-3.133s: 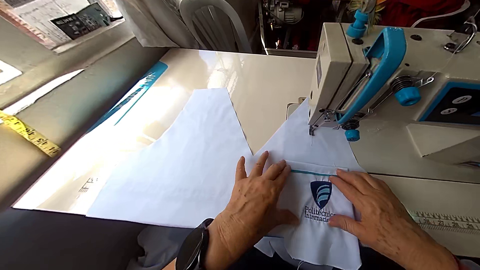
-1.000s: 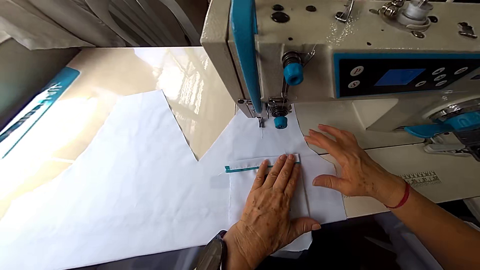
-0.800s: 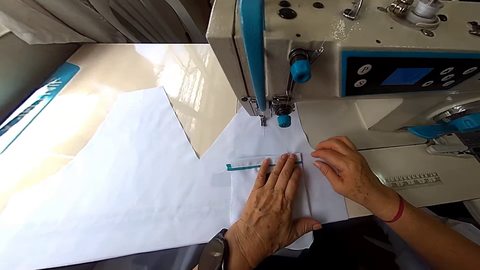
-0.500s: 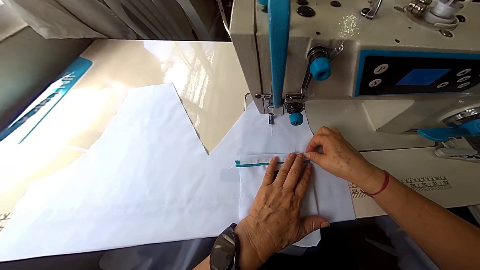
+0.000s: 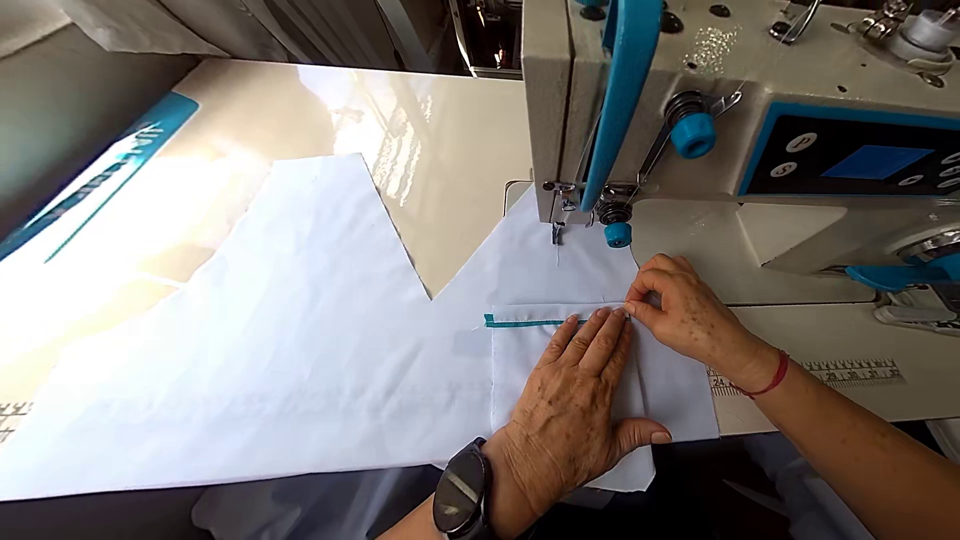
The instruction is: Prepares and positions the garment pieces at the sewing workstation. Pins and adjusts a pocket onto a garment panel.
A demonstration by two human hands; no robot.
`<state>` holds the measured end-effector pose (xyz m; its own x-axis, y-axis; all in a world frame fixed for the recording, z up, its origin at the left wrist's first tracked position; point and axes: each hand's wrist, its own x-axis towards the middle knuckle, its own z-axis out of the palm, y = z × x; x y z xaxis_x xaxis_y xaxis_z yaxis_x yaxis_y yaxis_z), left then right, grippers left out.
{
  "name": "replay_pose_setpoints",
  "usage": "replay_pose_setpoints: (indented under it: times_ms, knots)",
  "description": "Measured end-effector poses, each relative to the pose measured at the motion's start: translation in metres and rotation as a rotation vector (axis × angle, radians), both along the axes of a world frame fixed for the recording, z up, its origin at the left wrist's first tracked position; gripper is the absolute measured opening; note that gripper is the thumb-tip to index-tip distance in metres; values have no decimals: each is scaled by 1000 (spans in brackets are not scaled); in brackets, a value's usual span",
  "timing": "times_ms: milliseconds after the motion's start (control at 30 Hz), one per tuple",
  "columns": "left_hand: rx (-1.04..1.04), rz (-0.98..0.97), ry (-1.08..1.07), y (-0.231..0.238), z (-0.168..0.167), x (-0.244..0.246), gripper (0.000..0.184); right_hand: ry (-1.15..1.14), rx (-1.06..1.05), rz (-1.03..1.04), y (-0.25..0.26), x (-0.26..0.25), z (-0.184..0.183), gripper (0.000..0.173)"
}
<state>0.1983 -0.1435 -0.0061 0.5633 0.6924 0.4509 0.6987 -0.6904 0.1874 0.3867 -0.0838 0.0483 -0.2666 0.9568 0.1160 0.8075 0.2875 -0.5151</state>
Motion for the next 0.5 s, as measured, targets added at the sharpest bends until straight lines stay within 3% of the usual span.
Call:
replay_pose_setpoints:
  times_ms: [67, 133, 233, 500]
  knots:
    - [-6, 9, -13, 0, 0, 1, 91, 9, 82, 12, 0, 2, -5, 8]
    - [-4, 13, -10, 1, 0, 1, 86, -7, 311, 75, -4, 5, -16, 4]
    - [-9, 35, 11, 2, 2, 2, 78, -78, 608, 199, -14, 9, -32, 22]
    - [9, 44, 25, 2, -2, -1, 80, -149, 624, 239, -28, 25, -46, 37]
